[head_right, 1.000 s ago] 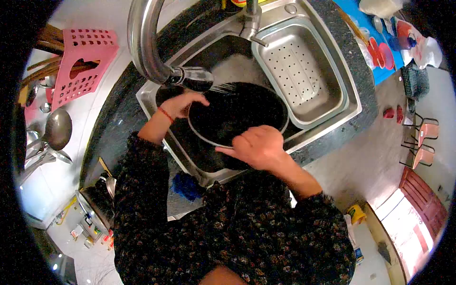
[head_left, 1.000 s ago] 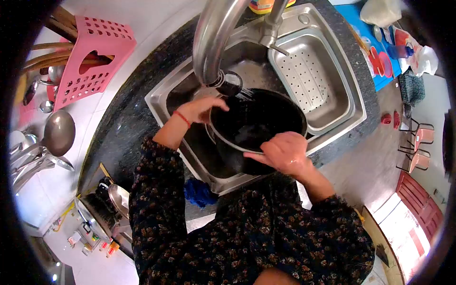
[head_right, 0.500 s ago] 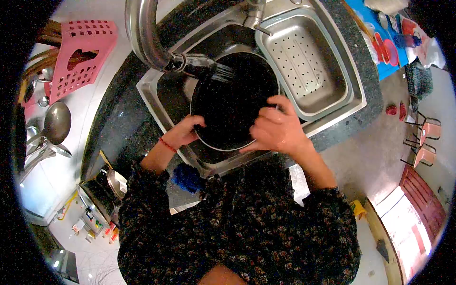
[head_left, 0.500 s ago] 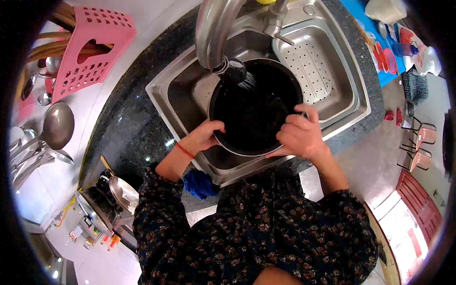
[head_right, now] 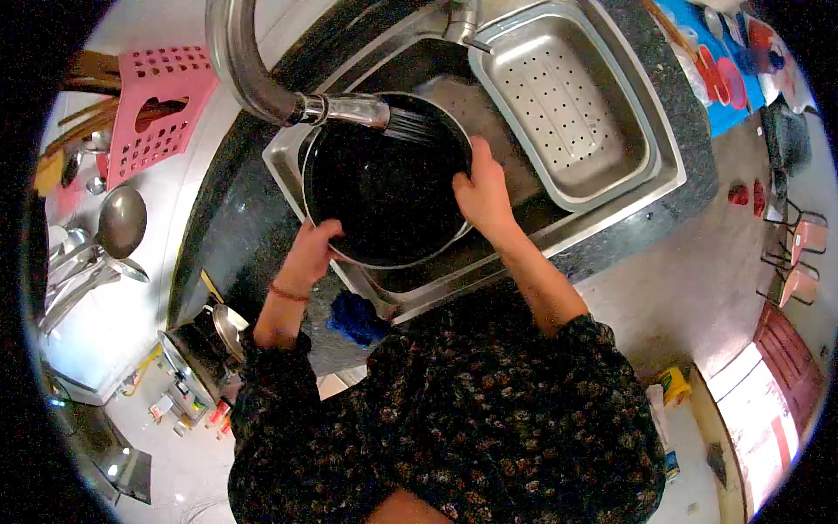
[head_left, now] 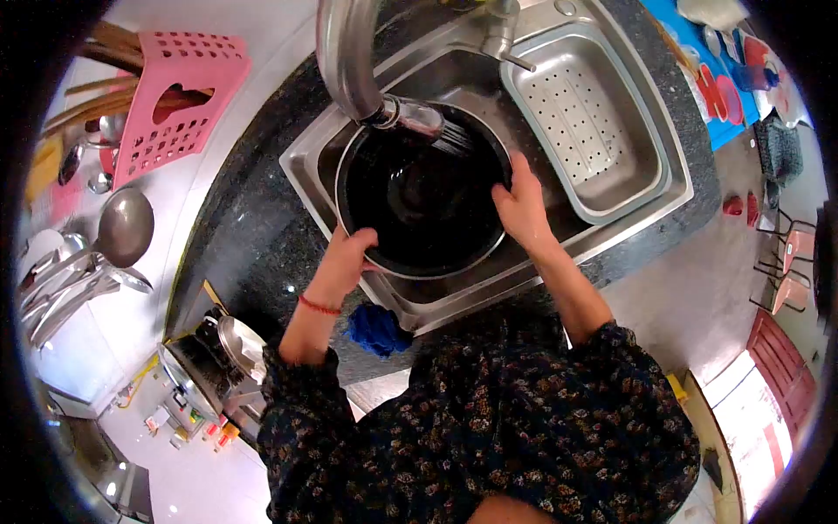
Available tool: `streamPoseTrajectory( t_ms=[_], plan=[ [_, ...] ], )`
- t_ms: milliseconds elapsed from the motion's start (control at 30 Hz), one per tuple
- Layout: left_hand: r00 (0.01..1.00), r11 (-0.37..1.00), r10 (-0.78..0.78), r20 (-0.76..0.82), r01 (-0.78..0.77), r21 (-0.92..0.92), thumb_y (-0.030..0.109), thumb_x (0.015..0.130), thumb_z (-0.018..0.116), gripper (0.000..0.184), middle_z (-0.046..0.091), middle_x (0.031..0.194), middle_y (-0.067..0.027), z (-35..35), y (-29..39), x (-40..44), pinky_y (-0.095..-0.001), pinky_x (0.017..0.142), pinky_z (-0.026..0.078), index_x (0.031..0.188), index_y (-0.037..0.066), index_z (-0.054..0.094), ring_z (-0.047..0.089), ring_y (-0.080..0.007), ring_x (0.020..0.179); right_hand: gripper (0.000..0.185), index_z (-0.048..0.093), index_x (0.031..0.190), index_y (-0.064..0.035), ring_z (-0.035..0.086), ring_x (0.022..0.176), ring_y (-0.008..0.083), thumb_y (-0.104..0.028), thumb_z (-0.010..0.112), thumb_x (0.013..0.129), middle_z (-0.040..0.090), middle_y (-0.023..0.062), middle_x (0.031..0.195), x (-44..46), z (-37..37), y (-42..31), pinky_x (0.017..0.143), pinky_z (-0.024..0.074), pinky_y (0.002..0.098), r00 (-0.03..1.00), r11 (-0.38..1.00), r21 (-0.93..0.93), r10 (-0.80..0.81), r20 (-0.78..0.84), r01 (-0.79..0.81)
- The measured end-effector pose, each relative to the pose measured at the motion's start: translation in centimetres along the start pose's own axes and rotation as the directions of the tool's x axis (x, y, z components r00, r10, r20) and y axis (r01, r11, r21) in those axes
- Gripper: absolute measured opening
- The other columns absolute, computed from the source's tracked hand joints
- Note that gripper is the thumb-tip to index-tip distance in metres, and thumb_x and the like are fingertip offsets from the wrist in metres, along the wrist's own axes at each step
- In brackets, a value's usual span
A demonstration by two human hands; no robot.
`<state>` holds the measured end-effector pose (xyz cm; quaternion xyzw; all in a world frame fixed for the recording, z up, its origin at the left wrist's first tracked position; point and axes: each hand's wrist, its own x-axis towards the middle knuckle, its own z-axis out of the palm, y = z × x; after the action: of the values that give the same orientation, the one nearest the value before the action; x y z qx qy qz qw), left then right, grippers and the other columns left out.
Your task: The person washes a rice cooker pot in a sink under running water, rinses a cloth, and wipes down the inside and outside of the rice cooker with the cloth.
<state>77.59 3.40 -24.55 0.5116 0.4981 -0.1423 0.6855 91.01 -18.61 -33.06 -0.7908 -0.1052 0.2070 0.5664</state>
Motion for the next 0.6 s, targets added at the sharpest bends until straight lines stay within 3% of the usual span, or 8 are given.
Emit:
streamPoseTrajectory(
  t_ms=[33, 100, 133, 333, 367, 433, 500, 600],
  plan=[
    [1.0, 0.999, 0.024, -0.015, -0.024, 0.026, 0.007, 0.078, 0.056, 0.042, 0.056, 0.084, -0.0033, 0.1, -0.3, 0.0, -0.0347, 0.054, 0.055, 0.119, 0.005, 0.048, 0.058, -0.0173, 0.072, 0.043, 0.048, 0.118, 0.0009, 0.056, 0.093, 0.026, 0.003, 0.052, 0.075, 0.059, 0.0174, 0.099, -0.6, -0.2, 0.2, 0.086, 0.0429, 0.032, 1.0, 0.998, 0.064, 0.002, -0.01, -0.001],
    [0.996, 0.996, 0.074, -0.039, -0.072, 0.06, 0.008, 0.078, 0.055, 0.048, 0.056, 0.087, -0.0039, 1.6, -1.3, 0.0, -0.0362, 0.056, 0.057, 0.125, 0.006, 0.044, 0.058, -0.017, 0.072, 0.046, 0.046, 0.119, 0.002, 0.06, 0.088, 0.0374, 0.003, 0.051, 0.073, 0.061, 0.025, 0.093, -1.4, -1.2, 2.4, 0.08, 0.046, 0.0385, 0.995, 0.996, 0.005, 0.087, -0.046, -0.087],
    [0.999, 0.988, 0.032, -0.023, -0.028, 0.151, 0.007, 0.078, 0.054, 0.053, 0.056, 0.091, -0.0049, 3.2, 0.4, -0.7, -0.0357, 0.056, 0.058, 0.129, 0.008, 0.041, 0.057, -0.0175, 0.075, 0.043, 0.048, 0.115, 0.0014, 0.06, 0.087, 0.0351, 0.003, 0.051, 0.072, 0.061, 0.0238, 0.092, -1.0, -1.6, 2.6, 0.08, 0.0461, 0.0379, 0.993, 0.999, -0.003, 0.037, -0.114, -0.037],
    [0.985, 0.979, 0.168, -0.022, -0.165, 0.119, 0.004, 0.078, 0.053, 0.057, 0.056, 0.095, -0.0065, 3.8, 2.9, 0.5, -0.0375, 0.054, 0.06, 0.132, 0.006, 0.036, 0.059, -0.0195, 0.08, 0.037, 0.049, 0.11, 0.0013, 0.06, 0.09, 0.0352, 0.003, 0.052, 0.073, 0.062, 0.0228, 0.095, 3.0, 0.5, 4.0, 0.081, 0.0461, 0.0374, 0.981, 0.991, 0.129, -0.005, -0.193, 0.03],
    [0.981, 0.974, 0.186, -0.046, -0.178, 0.138, 0.004, 0.078, 0.053, 0.057, 0.056, 0.095, -0.0068, 2.8, 3.5, 0.2, -0.0384, 0.055, 0.06, 0.132, 0.006, 0.036, 0.06, -0.02, 0.079, 0.039, 0.048, 0.112, 0.0006, 0.06, 0.092, 0.0372, 0.004, 0.053, 0.073, 0.062, 0.0238, 0.097, 3.1, 1.4, 3.9, 0.082, 0.0459, 0.0381, 0.991, 0.985, 0.166, 0.07, -0.118, -0.05],
    [0.987, 0.962, 0.153, -0.044, -0.139, 0.234, 0.004, 0.077, 0.052, 0.058, 0.057, 0.095, -0.0083, -0.1, 3.2, 0.0, -0.0368, 0.053, 0.06, 0.133, 0.007, 0.034, 0.062, -0.0221, 0.071, 0.04, 0.048, 0.112, -0.0001, 0.06, 0.093, 0.0389, 0.004, 0.054, 0.073, 0.061, 0.0243, 0.097, 2.3, 3.3, 2.4, 0.083, 0.0457, 0.0388, 0.988, 0.972, 0.204, 0.133, -0.084, -0.114],
    [0.984, 0.969, 0.154, -0.088, -0.132, 0.21, 0.004, 0.077, 0.05, 0.06, 0.058, 0.096, -0.0086, 0.2, 3.3, -2.5, -0.0357, 0.052, 0.059, 0.134, 0.008, 0.033, 0.063, -0.022, 0.071, 0.04, 0.048, 0.112, 0.0007, 0.059, 0.091, 0.0393, 0.003, 0.054, 0.073, 0.061, 0.0243, 0.097, 0.6, 3.5, 2.0, 0.082, 0.0458, 0.0392, 0.996, 0.986, 0.167, 0.04, -0.081, -0.026],
    [1.0, 0.983, 0.005, -0.001, -0.005, 0.185, 0.002, 0.074, 0.049, 0.08, 0.055, 0.112, -0.0114, 0.6, 1.9, -2.5, -0.0393, 0.055, 0.06, 0.146, 0.022, 0.02, 0.061, -0.0239, 0.091, 0.04, 0.049, 0.113, 0.0026, 0.06, 0.092, 0.0365, 0.002, 0.055, 0.073, 0.061, 0.0239, 0.1, -1.5, 2.7, 4.6, 0.082, 0.046, 0.0381, 0.991, 0.978, 0.168, 0.131, -0.018, -0.127]
  ],
)
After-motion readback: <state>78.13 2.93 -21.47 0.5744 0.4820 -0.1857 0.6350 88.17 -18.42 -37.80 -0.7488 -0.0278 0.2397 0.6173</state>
